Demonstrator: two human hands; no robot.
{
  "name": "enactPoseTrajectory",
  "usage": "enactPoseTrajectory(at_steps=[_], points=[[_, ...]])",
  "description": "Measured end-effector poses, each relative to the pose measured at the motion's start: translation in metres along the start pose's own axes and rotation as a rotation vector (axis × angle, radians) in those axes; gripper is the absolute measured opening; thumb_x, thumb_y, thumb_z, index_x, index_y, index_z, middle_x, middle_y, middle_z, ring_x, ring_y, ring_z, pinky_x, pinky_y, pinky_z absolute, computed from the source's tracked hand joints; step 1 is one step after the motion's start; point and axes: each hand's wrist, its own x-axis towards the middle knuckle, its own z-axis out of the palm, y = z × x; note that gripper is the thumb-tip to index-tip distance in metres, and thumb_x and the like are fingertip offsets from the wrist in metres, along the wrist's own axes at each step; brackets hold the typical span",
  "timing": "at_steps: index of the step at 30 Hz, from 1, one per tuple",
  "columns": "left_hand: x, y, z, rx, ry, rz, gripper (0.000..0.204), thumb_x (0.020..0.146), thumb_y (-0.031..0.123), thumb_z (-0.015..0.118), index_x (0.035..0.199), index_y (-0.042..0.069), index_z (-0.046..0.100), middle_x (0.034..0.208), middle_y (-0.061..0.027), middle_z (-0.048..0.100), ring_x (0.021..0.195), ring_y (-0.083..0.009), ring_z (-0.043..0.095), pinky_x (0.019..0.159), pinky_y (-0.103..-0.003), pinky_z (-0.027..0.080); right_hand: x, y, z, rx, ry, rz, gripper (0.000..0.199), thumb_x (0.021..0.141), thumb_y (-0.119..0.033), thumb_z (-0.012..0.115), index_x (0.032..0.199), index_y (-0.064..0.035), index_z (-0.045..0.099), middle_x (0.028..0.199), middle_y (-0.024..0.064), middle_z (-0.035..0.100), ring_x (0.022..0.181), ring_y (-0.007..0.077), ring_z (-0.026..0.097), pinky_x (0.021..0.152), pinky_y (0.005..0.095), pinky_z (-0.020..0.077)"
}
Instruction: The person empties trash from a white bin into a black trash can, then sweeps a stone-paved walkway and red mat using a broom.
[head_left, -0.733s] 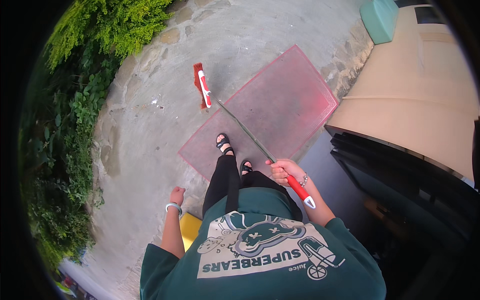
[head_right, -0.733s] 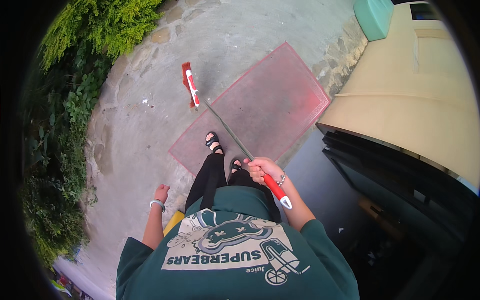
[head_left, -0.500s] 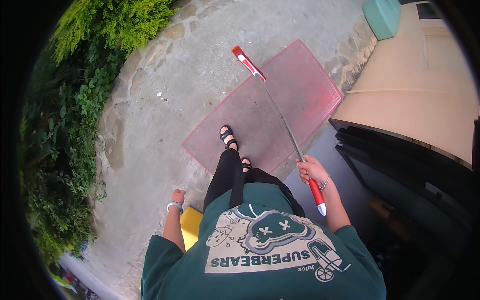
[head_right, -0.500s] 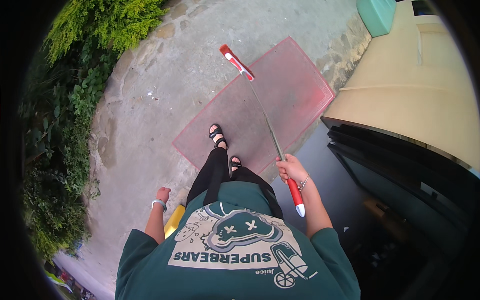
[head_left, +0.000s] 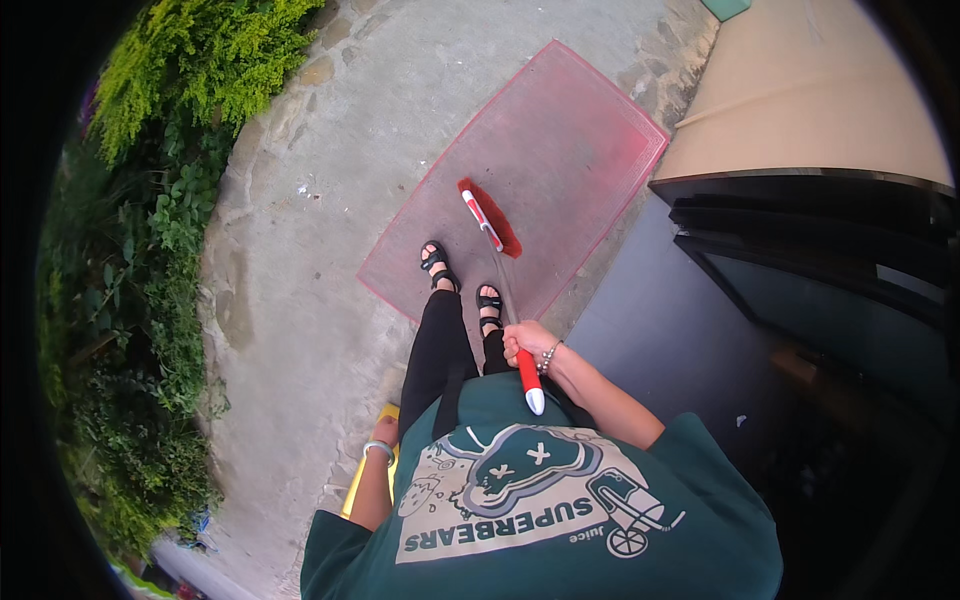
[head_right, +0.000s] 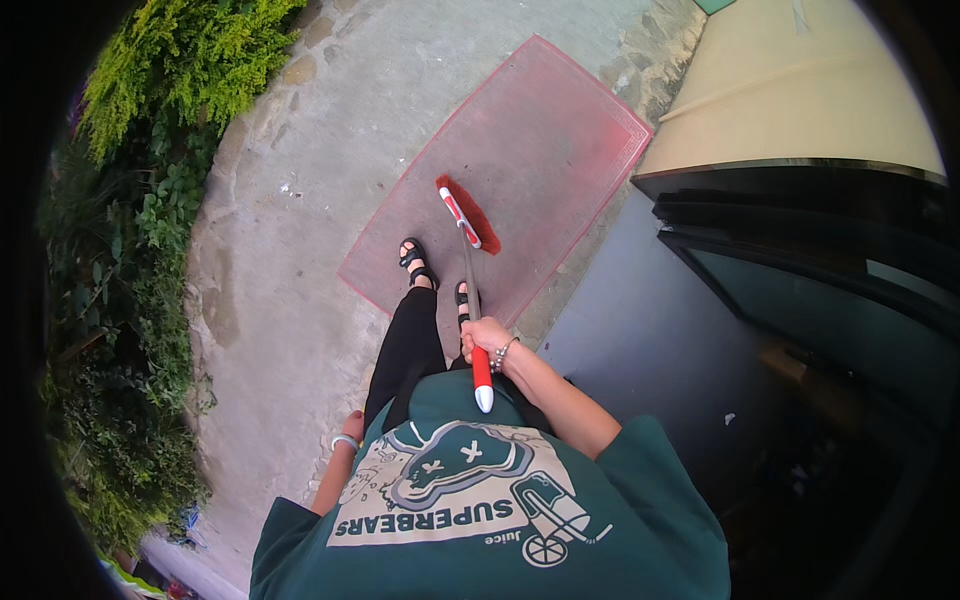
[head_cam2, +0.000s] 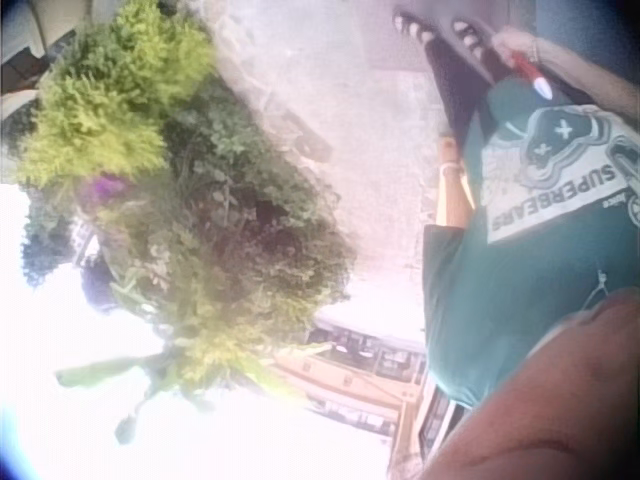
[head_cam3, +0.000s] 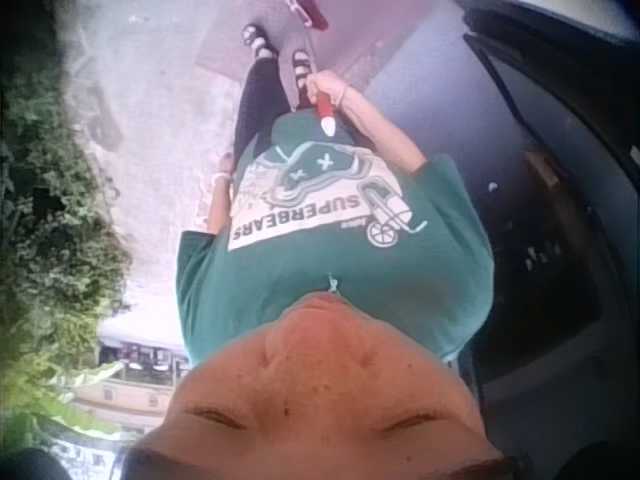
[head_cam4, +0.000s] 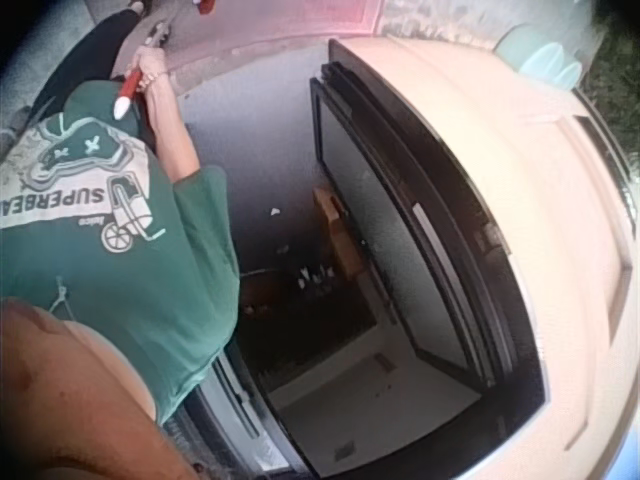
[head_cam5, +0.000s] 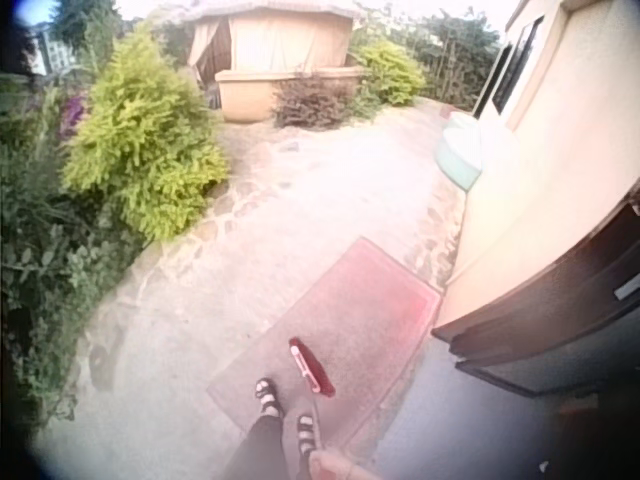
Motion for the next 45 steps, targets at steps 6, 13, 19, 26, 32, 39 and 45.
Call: enactPoseTrajectory(at_steps=[6, 13, 19, 26, 32, 39, 45], points=[[0.009, -0.013, -0.041, 0.023, 0.045, 0.06, 0.023, 0.075, 0.023, 0.055, 0.079, 0.001, 0.058, 0.075, -0.0173, 0.061, 0.074, -0.027, 0.059, 0.069, -0.035, 0.044, -0.081, 0.001, -0.112, 0.457, -0.434, 0.034, 0.011, 0.087, -0.007, 0.04, 0.095, -0.0037, 0.047, 0.052, -0.0036, 0.037, 0.037, 0.0048, 0.033, 0.031, 0.0202, 0.0308], [0.051, -0.044, -0.112, -0.193, 0.131, 0.113, 0.019, 0.075, 0.022, 0.056, 0.073, 0.003, 0.055, 0.061, -0.0054, 0.052, 0.057, -0.0151, 0.047, 0.056, -0.03, 0.04, -0.096, 0.051, -0.089, -0.127, 0.389, -0.233, 0.006, 0.079, -0.004, 0.047, 0.078, -0.0052, 0.041, 0.05, 0.0002, 0.036, 0.035, 0.0101, 0.034, 0.032, 0.0261, 0.0325], [0.057, -0.108, -0.162, -0.118, 0.043, 0.027, 0.028, 0.073, 0.027, 0.057, 0.077, -0.001, 0.056, 0.077, -0.0165, 0.06, 0.075, -0.0273, 0.056, 0.072, -0.035, 0.043, 0.035, 0.095, -0.039, 0.112, 0.494, -0.148, 0.02, 0.076, -0.003, 0.043, 0.057, -0.0067, 0.037, 0.045, 0.0027, 0.036, 0.035, 0.0136, 0.036, 0.033, 0.0274, 0.0337], [0.086, -0.252, -0.194, -0.145, 0.075, -0.172, 0.028, 0.071, 0.025, 0.057, 0.079, -0.001, 0.059, 0.083, -0.019, 0.061, 0.08, -0.0293, 0.057, 0.072, -0.036, 0.043, -0.044, 0.135, 0.006, 0.721, -0.153, 0.028, 0.012, 0.084, -0.006, 0.041, 0.076, -0.0017, 0.049, 0.05, -0.0013, 0.039, 0.037, 0.0083, 0.038, 0.033, 0.0242, 0.0339], [0.092, -0.238, -0.178, -0.188, 0.078, -0.113, 0.028, 0.071, 0.026, 0.057, 0.08, 0.0, 0.058, 0.082, -0.0185, 0.061, 0.079, -0.0275, 0.057, 0.072, -0.036, 0.043, -0.11, 0.155, 0.005, 0.426, 0.102, -0.042, 0.008, 0.084, -0.006, 0.043, 0.078, -0.005, 0.048, 0.049, -0.0019, 0.037, 0.035, 0.0078, 0.035, 0.032, 0.0237, 0.0338], [0.079, -0.193, -0.136, -0.124, -0.008, 0.03, 0.025, 0.073, 0.027, 0.056, 0.078, 0.002, 0.057, 0.078, -0.0161, 0.061, 0.077, -0.0278, 0.057, 0.071, -0.035, 0.043, 0.066, 0.161, 0.082, 0.047, 0.385, -0.043, 0.021, 0.078, -0.003, 0.042, 0.059, -0.0087, 0.035, 0.045, 0.0003, 0.034, 0.034, 0.0129, 0.034, 0.035, 0.0277, 0.0347], [0.061, -0.217, -0.133, -0.175, 0.047, 0.019, 0.026, 0.073, 0.026, 0.056, 0.08, 0.001, 0.057, 0.078, -0.0163, 0.06, 0.076, -0.0272, 0.057, 0.07, -0.036, 0.043, 0.007, 0.17, 0.065, 0.656, -0.377, 0.159, 0.023, 0.085, -0.007, 0.041, 0.062, -0.0077, 0.038, 0.048, -0.0036, 0.034, 0.037, 0.0051, 0.035, 0.034, 0.0203, 0.0304]])
